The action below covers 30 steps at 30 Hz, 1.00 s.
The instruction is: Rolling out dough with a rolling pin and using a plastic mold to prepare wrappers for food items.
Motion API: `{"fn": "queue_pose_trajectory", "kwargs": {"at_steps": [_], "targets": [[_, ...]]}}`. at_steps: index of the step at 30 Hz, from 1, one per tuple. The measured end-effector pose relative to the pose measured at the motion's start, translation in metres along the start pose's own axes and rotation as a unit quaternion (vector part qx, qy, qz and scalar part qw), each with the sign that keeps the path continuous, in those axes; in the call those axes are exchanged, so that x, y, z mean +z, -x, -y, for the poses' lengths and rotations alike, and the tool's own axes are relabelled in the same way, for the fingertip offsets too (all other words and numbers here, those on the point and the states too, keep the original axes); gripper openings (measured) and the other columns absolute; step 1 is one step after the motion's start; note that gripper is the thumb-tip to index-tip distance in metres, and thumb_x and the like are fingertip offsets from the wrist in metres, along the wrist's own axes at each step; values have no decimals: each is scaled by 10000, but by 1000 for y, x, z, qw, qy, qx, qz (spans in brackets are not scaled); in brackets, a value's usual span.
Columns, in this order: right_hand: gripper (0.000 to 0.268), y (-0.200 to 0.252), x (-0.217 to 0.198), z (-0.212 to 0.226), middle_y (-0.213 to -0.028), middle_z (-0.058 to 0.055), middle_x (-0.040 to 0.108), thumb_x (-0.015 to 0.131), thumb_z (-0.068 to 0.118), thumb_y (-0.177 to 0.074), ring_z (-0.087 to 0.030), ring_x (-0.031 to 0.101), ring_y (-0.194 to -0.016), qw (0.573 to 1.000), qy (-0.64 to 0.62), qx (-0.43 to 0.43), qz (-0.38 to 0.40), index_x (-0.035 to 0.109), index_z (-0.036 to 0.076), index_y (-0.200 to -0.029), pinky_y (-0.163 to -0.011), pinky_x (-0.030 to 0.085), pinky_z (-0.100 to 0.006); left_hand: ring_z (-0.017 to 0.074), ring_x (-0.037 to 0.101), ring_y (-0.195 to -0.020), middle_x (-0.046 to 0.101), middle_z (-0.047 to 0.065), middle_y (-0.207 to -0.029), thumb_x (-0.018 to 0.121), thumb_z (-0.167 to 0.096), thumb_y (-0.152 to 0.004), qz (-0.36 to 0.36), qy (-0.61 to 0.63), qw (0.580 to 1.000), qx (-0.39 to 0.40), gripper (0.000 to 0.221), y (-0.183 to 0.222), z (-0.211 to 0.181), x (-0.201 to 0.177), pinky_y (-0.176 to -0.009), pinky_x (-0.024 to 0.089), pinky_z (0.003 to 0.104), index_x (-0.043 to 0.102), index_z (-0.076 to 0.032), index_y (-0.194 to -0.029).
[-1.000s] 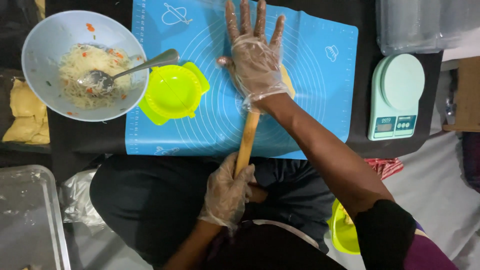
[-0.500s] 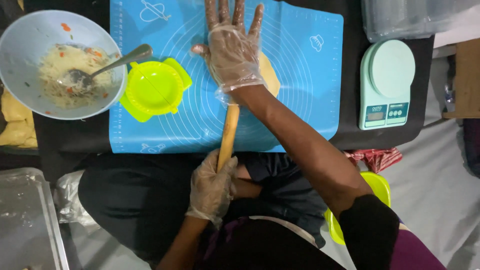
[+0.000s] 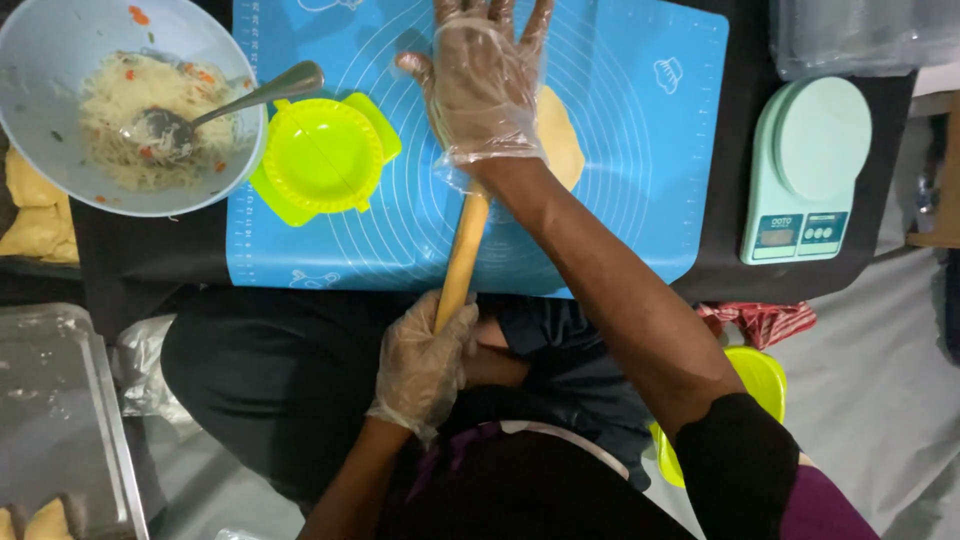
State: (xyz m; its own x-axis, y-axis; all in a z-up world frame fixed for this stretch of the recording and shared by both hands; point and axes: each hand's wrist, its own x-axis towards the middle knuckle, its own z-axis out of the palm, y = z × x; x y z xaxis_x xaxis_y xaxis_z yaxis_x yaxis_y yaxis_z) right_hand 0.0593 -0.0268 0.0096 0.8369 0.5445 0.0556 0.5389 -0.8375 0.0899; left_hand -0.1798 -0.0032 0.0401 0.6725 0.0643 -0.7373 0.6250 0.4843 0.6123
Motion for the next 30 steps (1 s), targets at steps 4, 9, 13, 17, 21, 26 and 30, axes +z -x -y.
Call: {"fn": "queue_pose_trajectory", "kwargs": {"at_steps": [4, 9, 13, 17, 21, 26, 30], "targets": [[766, -3, -2, 3, -1693, -128, 224, 555, 635, -1121, -343, 37, -1527, 999, -14, 1, -29, 316, 133, -1647, -1222, -66, -635, 229, 604, -539, 647, 134, -703, 606, -104, -963, 38, 105, 993, -34, 208, -4, -3, -1, -519, 532, 349, 662, 31, -1110], [871, -8, 1, 6, -1701, -145, 171, 329, 729, -1065, -367, 7, -1533, 999, -15, -5, -32, 272, 98, -1662, -1227, -90, -608, 125, 397, -401, 548, 46, -571, 667, -191, -966, -22, 32, 999, -35, 185, 0, -9, -2, -386, 342, 275, 715, -12, -970], [802, 3, 22, -36, -1750, -82, 205, 797, 277, -1128, -286, 170, -1654, 965, -218, 27, -140, 206, 198, -1664, -1385, 70, -490, 123, 478, -511, 586, 32, -613, 643, -189, -970, 0, -18, 1000, 7, 190, 7, -4, -2, -492, 405, 261, 740, -31, -1015], [594, 33, -13, -87, -1777, -80, 249, 556, 127, -1229, -256, 312, -1703, 888, -397, -58, -224, 170, 126, -1680, -1476, 229, -361, 116, 502, -530, 579, 2, -627, 649, -205, -958, 78, -42, 994, 59, 180, 15, -1, 11, -501, 430, 273, 712, -39, -987], [741, 48, -19, -86, -1780, -31, 225, 409, 584, -1146, -254, 218, -1713, 936, -265, -104, -205, 120, 171, -1689, -1477, 41, -467, 102, 460, -517, 565, 0, -583, 627, -204, -962, 79, 10, 996, 42, 211, 9, 19, 29, -522, 419, 241, 724, -31, -1033], [870, 33, -8, -66, -1754, -168, 88, 691, 409, -1137, -300, -61, -1570, 997, -70, -40, 8, 95, 77, -1677, -1250, -144, -513, 118, 409, -396, 568, 60, -637, 611, -252, -969, 80, 99, 991, -42, 296, 0, 19, 22, -377, 355, 251, 683, -15, -1131], [869, 15, -19, -32, -1760, -112, 87, 531, 610, -1105, -305, -121, -1512, 998, -17, -11, 56, 43, 157, -1663, -1193, -157, -598, 108, 439, -379, 609, 60, -687, 533, -387, -1000, 68, 57, 994, -66, 444, 0, 8, 12, -333, 353, 240, 664, -23, -1217]]}}
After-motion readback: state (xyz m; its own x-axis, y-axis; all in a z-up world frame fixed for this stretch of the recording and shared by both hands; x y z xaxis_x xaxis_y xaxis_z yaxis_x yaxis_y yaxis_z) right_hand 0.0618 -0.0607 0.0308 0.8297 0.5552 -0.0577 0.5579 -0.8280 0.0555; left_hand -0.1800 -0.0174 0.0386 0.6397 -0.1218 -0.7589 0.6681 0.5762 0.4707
